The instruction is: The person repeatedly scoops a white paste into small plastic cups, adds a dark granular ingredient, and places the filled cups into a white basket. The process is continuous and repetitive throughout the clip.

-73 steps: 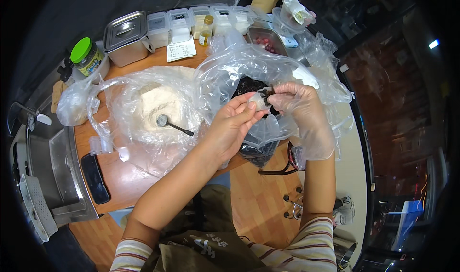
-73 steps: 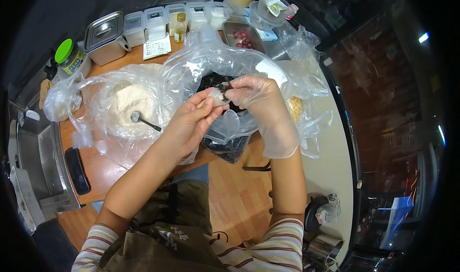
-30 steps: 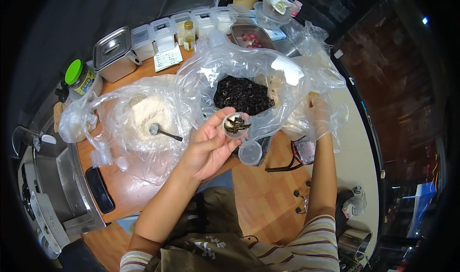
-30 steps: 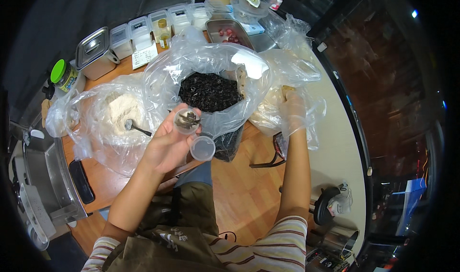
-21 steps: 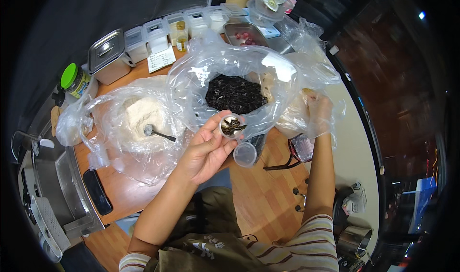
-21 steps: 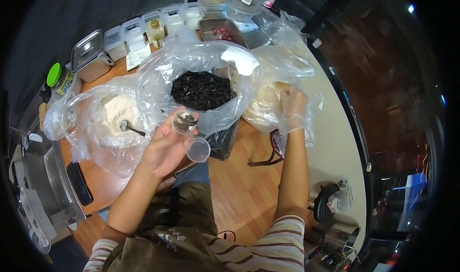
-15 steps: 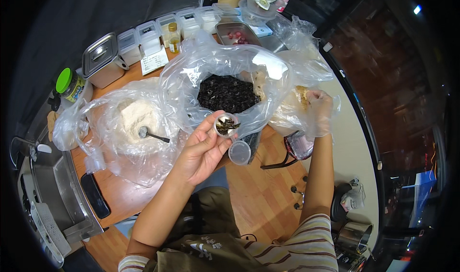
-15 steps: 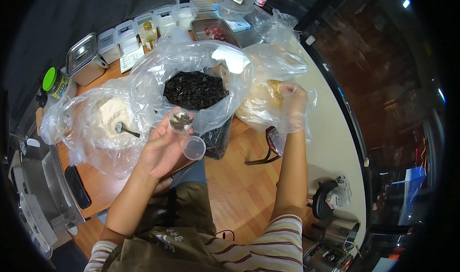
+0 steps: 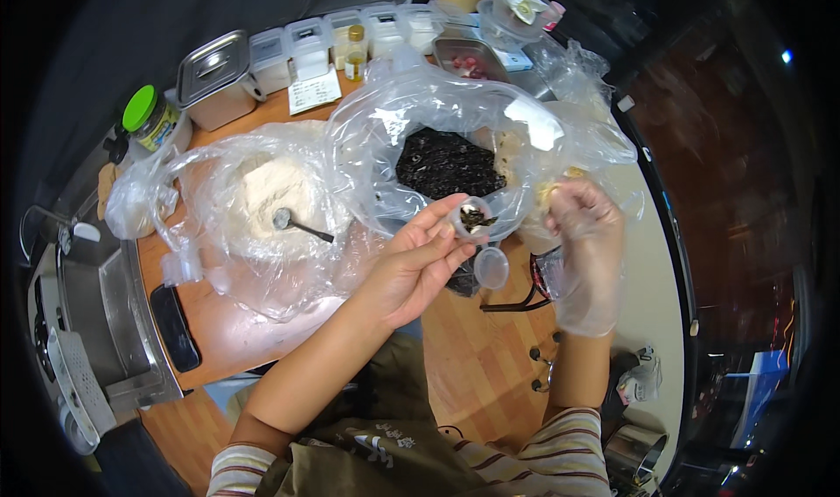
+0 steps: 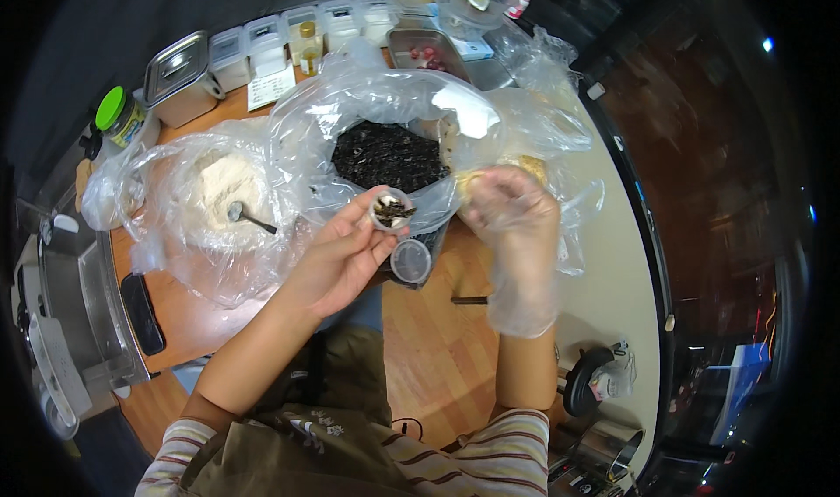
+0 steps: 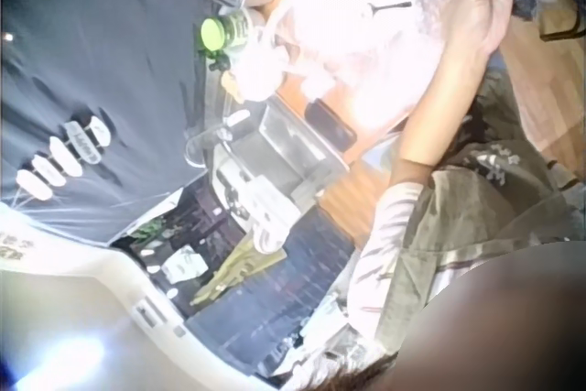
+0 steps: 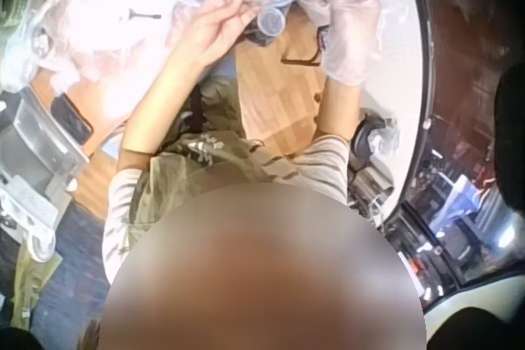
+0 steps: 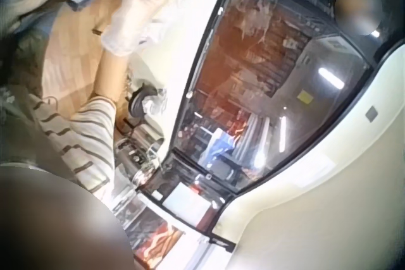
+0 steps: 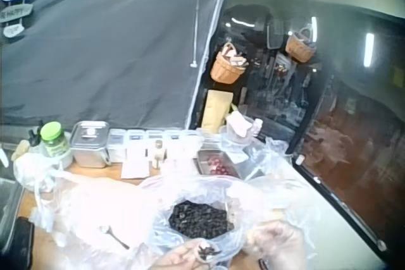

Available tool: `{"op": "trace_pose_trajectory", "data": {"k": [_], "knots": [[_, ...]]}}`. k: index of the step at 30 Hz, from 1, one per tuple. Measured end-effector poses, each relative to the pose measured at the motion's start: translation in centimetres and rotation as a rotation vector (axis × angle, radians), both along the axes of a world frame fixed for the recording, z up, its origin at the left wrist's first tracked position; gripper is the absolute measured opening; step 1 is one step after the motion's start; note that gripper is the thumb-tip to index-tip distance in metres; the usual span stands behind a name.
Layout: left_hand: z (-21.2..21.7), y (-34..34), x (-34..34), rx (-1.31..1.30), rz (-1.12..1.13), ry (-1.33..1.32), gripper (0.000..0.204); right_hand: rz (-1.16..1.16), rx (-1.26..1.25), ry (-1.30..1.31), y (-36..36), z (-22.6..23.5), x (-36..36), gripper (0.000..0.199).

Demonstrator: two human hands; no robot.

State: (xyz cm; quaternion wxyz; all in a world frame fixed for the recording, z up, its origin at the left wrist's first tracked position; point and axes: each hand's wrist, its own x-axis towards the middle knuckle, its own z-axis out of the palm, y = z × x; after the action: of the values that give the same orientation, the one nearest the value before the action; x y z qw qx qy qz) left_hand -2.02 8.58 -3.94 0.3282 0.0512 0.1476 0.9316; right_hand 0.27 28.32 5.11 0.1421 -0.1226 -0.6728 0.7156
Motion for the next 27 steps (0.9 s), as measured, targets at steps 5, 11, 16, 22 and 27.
{"op": "trace_pose_trajectory", "data": {"k": [5, 11, 16, 22, 27], "knots": [[0.2, -1.1, 0.0, 0.031, 0.041, -0.007, 0.050, 0.153, 0.184, 0.022, -6.2, -0.3, 0.0, 0.009], [-0.1, -3.3, 0.2, 0.021, 0.097, 0.018, 0.051, 0.302, 0.711, 0.137, -8.6, -0.1, -0.7, 0.013], [-0.1, -5.2, 0.8, 0.005, 0.163, -0.012, 0.056, 0.472, 0.955, 0.187, -10.1, 1.2, -1.1, 0.023], [0.1, -8.9, 1.0, 0.064, 0.224, -0.050, 0.054, 0.632, 0.665, 0.075, -12.0, 2.9, -1.6, 0.037], [0.0, -11.6, 1.4, 0.113, 0.272, -0.047, 0.058, 0.762, 0.691, 0.065, -14.5, 3.3, -1.9, 0.050]]}}
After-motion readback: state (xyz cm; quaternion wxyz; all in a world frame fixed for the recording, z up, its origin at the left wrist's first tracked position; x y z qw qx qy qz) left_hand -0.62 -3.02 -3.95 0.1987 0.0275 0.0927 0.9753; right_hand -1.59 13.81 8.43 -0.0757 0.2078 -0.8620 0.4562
